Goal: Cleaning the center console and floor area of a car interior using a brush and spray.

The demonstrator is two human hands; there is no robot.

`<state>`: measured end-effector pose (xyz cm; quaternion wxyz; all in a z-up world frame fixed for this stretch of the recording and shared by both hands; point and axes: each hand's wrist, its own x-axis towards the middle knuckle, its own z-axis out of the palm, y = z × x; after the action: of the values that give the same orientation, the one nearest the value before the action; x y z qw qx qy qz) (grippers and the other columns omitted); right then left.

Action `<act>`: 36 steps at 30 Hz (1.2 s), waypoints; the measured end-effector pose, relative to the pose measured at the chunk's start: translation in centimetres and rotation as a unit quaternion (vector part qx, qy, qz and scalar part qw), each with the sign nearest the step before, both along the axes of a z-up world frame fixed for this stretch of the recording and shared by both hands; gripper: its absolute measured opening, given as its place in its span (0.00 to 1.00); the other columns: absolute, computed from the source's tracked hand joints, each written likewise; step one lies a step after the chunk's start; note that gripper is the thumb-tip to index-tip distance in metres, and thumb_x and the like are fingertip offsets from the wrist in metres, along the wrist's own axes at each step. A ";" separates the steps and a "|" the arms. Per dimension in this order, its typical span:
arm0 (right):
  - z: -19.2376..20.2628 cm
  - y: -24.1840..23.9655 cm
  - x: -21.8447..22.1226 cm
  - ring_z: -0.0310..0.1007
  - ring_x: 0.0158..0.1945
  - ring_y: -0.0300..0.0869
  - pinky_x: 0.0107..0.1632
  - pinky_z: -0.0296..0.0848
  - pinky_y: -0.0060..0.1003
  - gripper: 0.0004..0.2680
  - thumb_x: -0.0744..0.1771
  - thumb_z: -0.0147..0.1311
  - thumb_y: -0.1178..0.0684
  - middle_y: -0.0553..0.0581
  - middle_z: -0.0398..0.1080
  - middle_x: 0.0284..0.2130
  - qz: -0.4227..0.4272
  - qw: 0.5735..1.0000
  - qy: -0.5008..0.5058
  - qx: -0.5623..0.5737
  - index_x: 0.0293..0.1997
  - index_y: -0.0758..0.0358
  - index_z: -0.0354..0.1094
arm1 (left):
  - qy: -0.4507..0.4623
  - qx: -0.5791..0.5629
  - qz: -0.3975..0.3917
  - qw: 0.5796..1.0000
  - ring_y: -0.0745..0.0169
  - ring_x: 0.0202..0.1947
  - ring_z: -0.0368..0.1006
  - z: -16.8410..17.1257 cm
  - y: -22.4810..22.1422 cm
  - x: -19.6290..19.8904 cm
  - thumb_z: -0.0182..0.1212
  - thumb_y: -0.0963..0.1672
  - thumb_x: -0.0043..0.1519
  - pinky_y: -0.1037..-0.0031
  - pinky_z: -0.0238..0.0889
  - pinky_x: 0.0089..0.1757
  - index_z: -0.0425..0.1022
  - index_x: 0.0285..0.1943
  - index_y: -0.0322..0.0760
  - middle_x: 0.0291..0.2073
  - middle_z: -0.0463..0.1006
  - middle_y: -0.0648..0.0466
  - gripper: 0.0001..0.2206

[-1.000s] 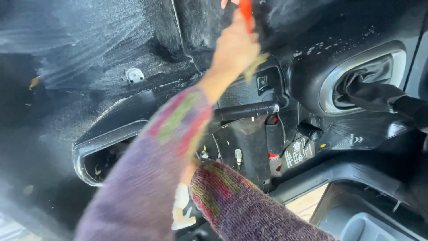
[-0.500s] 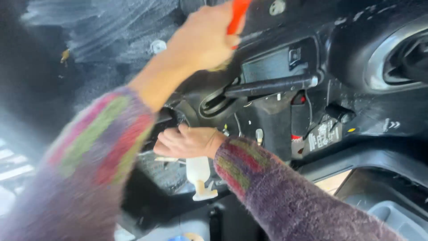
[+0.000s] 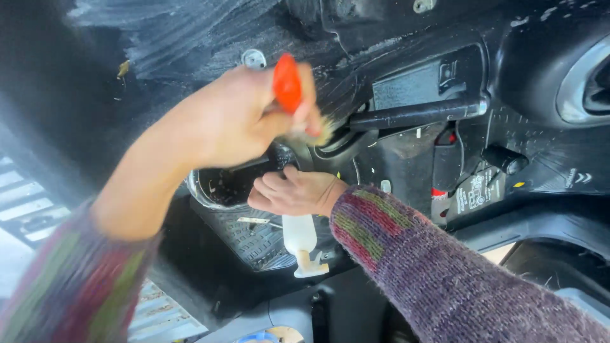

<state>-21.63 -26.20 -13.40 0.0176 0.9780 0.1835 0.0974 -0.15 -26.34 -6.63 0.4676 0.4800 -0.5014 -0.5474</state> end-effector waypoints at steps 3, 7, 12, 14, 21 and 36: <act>0.2 -0.5 0.3 0.60 0.41 0.35 0.37 0.55 0.31 0.04 0.68 0.50 0.45 0.40 0.61 0.33 0.008 1.000 -0.003 -0.004 0.39 0.47 0.60 | -0.158 0.081 -0.064 0.982 0.52 0.35 0.81 3.3 0.1 -0.5 0.56 0.40 0.63 0.61 0.71 0.37 0.70 0.46 0.42 0.31 0.82 0.49 0.05; 1.6 -0.2 0.8 0.67 0.48 0.35 0.39 0.58 0.34 0.06 0.66 0.47 0.43 0.42 0.69 0.41 0.000 0.999 -0.011 -0.038 0.40 0.49 0.63 | -0.218 0.031 -0.040 0.975 0.46 0.24 0.76 -1.4 -3.5 -6.0 0.59 0.44 0.64 0.57 0.67 0.29 0.67 0.64 0.50 0.30 0.79 0.45 0.18; 0.7 0.0 0.2 0.63 0.41 0.33 0.37 0.57 0.31 0.05 0.68 0.50 0.45 0.41 0.64 0.36 0.017 1.000 -0.001 0.010 0.42 0.49 0.62 | -0.211 0.081 0.026 0.974 0.48 0.33 0.80 1.5 5.1 1.1 0.59 0.42 0.66 0.61 0.70 0.35 0.69 0.53 0.42 0.32 0.82 0.47 0.09; 0.3 -0.2 0.3 0.60 0.37 0.34 0.35 0.57 0.31 0.04 0.68 0.52 0.46 0.41 0.59 0.30 0.037 0.998 0.029 0.029 0.41 0.49 0.63 | -0.199 0.101 0.056 0.973 0.53 0.39 0.83 2.6 10.1 3.2 0.57 0.38 0.65 0.65 0.73 0.40 0.70 0.44 0.38 0.36 0.85 0.50 0.03; 1.4 -0.6 1.3 0.61 0.34 0.34 0.31 0.56 0.29 0.09 0.66 0.51 0.40 0.42 0.60 0.30 0.038 0.998 0.021 0.042 0.38 0.50 0.64 | -0.154 0.077 0.208 0.963 0.54 0.45 0.82 1.5 8.6 -0.2 0.58 0.33 0.63 0.69 0.75 0.44 0.70 0.43 0.34 0.42 0.86 0.49 0.07; 2.8 0.0 1.7 0.63 0.31 0.34 0.34 0.57 0.31 0.09 0.66 0.57 0.41 0.42 0.62 0.28 0.073 0.996 0.047 -0.031 0.31 0.49 0.66 | 0.172 -0.036 0.611 0.772 0.57 0.52 0.77 -7.8 22.0 -5.5 0.54 0.33 0.71 0.65 0.71 0.57 0.62 0.47 0.35 0.47 0.80 0.41 0.09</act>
<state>-19.92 -26.20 -10.64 0.0321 0.9644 0.2584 0.0468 -5.69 -4.30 -14.45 0.7991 0.5655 -0.0335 -0.2013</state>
